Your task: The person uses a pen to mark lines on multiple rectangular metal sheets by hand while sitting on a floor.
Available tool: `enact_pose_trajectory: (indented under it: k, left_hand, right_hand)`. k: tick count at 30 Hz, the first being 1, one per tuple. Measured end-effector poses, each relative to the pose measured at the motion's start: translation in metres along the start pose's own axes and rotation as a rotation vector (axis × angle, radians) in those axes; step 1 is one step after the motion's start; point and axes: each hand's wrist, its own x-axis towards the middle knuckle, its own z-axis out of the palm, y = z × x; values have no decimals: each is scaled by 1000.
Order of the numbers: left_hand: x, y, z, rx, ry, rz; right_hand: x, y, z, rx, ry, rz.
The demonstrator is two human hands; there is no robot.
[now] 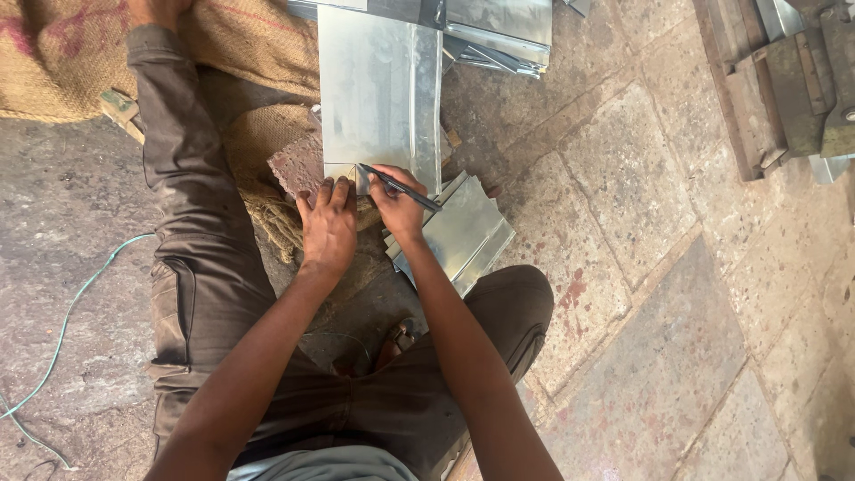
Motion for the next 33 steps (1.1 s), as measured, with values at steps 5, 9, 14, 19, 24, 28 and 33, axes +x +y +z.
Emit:
enact_pose_trajectory:
  k: [5,9,14,19,24,28,33]
  left_hand:
    - [0,0,-3,-31,28,3]
    - [0,0,0,-3,27,8]
    - [0,0,3,-32,45,0]
    - [1,0,1,-1,10,-6]
    - [2,1,-3,6,-63,-20]
    - [3,1,-7,41,-91,-15]
    - [5,-8,13,-155,28,-143]
  right_hand:
    - [4,-9,2,-66,-37,59]
    - [5,-13,0,-73,-44,14]
    - [2,-17,-4,-154,-54,-117]
    - [-4,-19,-10,-224,-81,-173]
    - [-12,-17,-16,-226,-130,-132]
    - [-20,-3,-24,-225,-260,-105]
    - [-9,27,-36,275,-31,-83]
